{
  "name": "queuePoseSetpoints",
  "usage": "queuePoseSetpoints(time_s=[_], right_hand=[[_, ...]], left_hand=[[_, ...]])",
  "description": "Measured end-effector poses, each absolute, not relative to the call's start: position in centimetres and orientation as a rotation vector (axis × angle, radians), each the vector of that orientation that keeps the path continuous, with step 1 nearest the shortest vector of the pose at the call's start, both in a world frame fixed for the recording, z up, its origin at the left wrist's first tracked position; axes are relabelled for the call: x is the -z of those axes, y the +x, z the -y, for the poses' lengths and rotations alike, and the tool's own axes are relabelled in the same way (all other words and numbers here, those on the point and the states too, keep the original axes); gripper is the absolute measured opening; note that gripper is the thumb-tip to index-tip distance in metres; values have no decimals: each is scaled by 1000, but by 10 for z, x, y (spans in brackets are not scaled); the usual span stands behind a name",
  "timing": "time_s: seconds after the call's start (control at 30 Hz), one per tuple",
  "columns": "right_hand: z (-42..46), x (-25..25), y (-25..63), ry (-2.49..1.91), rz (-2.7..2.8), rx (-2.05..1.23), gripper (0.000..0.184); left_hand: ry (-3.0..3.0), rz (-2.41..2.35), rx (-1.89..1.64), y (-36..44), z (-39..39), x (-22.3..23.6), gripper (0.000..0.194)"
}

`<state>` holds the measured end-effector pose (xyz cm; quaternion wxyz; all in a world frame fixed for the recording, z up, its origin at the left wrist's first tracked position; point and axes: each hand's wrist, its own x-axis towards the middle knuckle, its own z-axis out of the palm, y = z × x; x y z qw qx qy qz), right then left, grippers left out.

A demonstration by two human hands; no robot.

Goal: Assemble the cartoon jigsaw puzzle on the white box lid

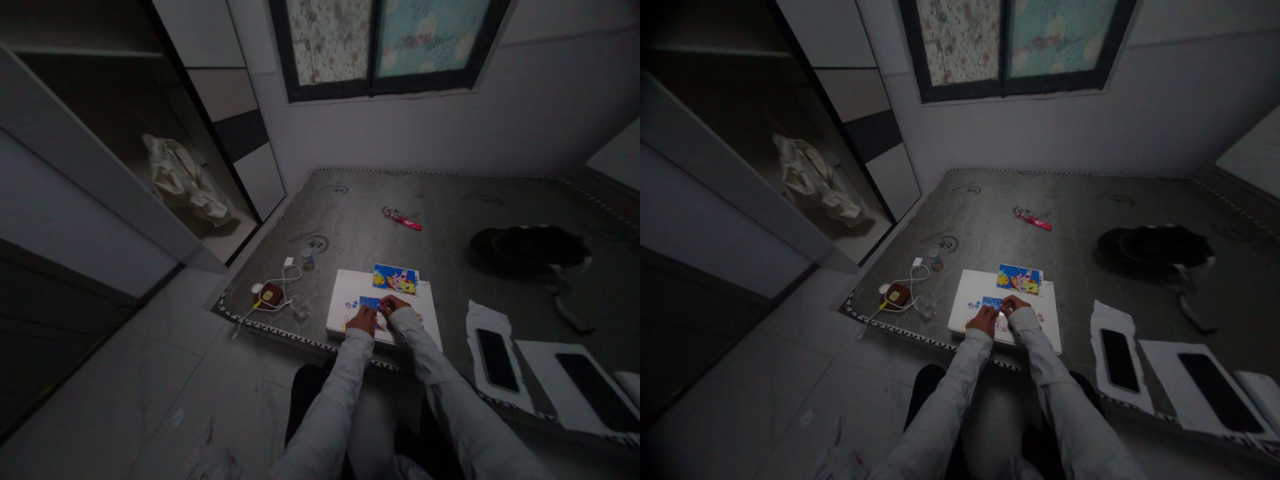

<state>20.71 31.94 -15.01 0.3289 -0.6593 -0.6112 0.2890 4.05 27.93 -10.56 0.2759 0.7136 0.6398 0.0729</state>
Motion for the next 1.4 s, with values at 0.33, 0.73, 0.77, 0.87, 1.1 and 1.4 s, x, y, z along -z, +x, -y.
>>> queuePoseSetpoints(time_s=[0.33, 0.73, 0.77, 0.87, 1.1, 1.4], right_hand=[[-318, 155, 215, -1748, 1423, -788, 28], [-303, 124, 219, -1798, 1789, -657, 25], [-302, 123, 218, -1809, 1815, -654, 23], [-301, 121, 215, -1858, 1852, -643, 19], [-307, 121, 206, -1998, 1786, -631, 12], [-313, 124, 196, -2065, 1724, -646, 16]], left_hand=[[1945, -1708, -181, 40, -280, 103, 35], [1978, -1677, -333, 34, -278, 108, 34], [1969, -1672, -344, 34, -278, 110, 34], [1943, -1659, -371, 34, -280, 113, 31], [1860, -1682, -388, 34, -280, 111, 31], [1846, -1672, -426, 35, -281, 116, 29]])
